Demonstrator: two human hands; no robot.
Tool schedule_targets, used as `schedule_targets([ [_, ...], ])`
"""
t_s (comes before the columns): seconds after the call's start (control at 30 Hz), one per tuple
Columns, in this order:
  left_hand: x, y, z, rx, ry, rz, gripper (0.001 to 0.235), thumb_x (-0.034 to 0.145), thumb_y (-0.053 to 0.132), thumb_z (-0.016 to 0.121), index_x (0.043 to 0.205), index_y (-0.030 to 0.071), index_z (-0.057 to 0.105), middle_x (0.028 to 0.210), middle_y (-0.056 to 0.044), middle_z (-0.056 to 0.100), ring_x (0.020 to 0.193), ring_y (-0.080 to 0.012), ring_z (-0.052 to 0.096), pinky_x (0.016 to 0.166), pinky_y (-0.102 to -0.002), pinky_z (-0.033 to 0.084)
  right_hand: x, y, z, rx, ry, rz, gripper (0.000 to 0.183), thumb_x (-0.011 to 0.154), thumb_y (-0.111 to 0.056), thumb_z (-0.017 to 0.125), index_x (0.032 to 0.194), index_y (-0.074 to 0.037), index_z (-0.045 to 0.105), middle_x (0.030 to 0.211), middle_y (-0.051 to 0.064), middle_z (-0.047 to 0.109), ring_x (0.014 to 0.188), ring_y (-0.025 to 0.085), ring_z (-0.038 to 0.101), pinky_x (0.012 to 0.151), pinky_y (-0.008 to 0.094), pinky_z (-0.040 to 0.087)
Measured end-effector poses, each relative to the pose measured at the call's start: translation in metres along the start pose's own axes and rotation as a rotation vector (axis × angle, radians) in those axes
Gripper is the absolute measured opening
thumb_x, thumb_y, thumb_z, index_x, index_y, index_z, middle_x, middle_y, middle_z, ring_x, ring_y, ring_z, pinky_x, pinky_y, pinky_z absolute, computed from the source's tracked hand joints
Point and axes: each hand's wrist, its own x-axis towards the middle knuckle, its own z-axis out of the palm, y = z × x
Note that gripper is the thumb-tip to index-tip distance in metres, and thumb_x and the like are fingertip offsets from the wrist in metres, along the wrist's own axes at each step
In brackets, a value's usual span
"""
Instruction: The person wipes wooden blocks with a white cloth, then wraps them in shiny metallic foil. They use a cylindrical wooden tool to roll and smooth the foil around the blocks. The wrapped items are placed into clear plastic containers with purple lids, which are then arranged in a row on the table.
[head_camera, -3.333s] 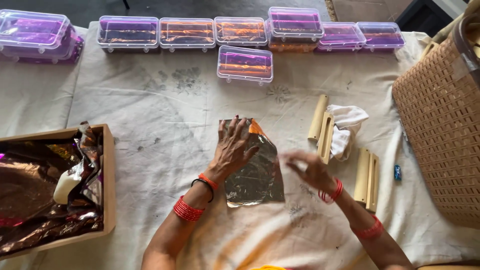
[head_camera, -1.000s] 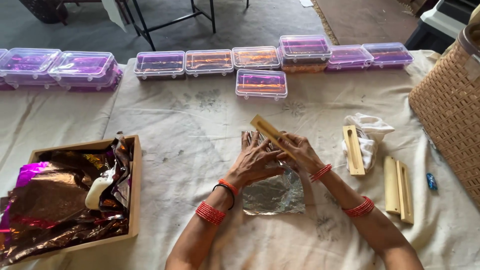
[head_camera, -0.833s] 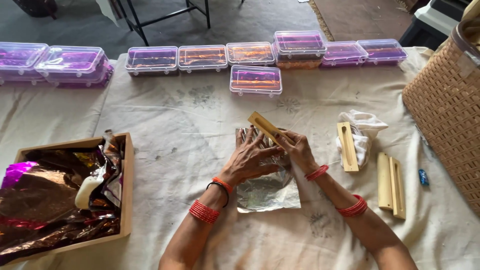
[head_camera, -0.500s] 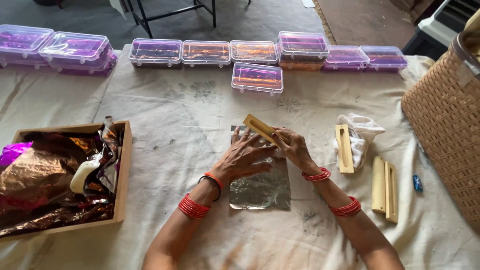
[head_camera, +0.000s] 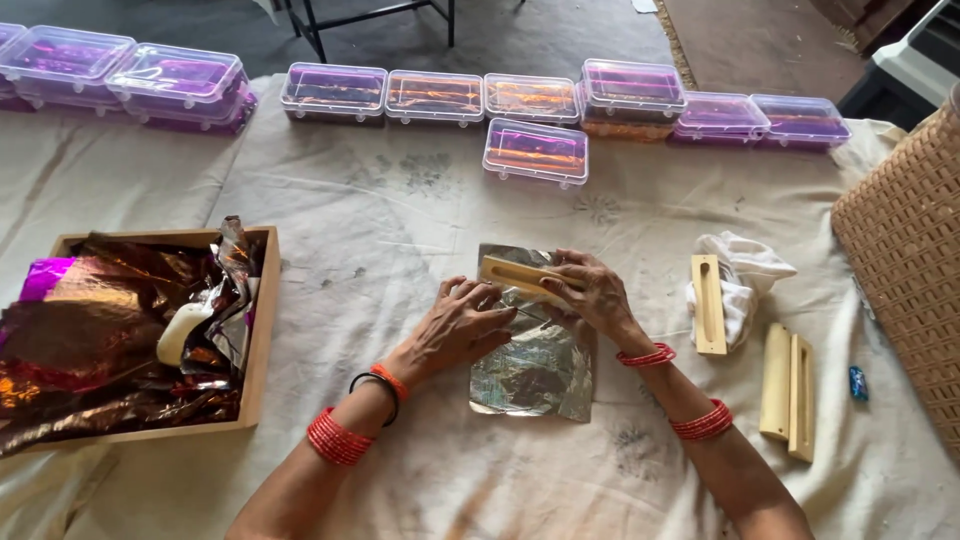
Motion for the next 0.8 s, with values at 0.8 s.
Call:
schedule_targets([
  [0.8,0.0,0.008,0.0,0.182,-0.096,0.092,0.055,0.094,0.016,0.063,0.146,0.032,0.051,0.134,-0.012,0.054,0.125,-0.0259,0.05,0.107,-0.057,0.039,0.006,-0.012,-0.043,0.354,-0.297,0.042,0.055,0.081,-0.028,0.08,0.13,-0.01,0.064,0.153,0.011,0.046,0.135,0.026,0.055,0.112,0.036,0.047],
])
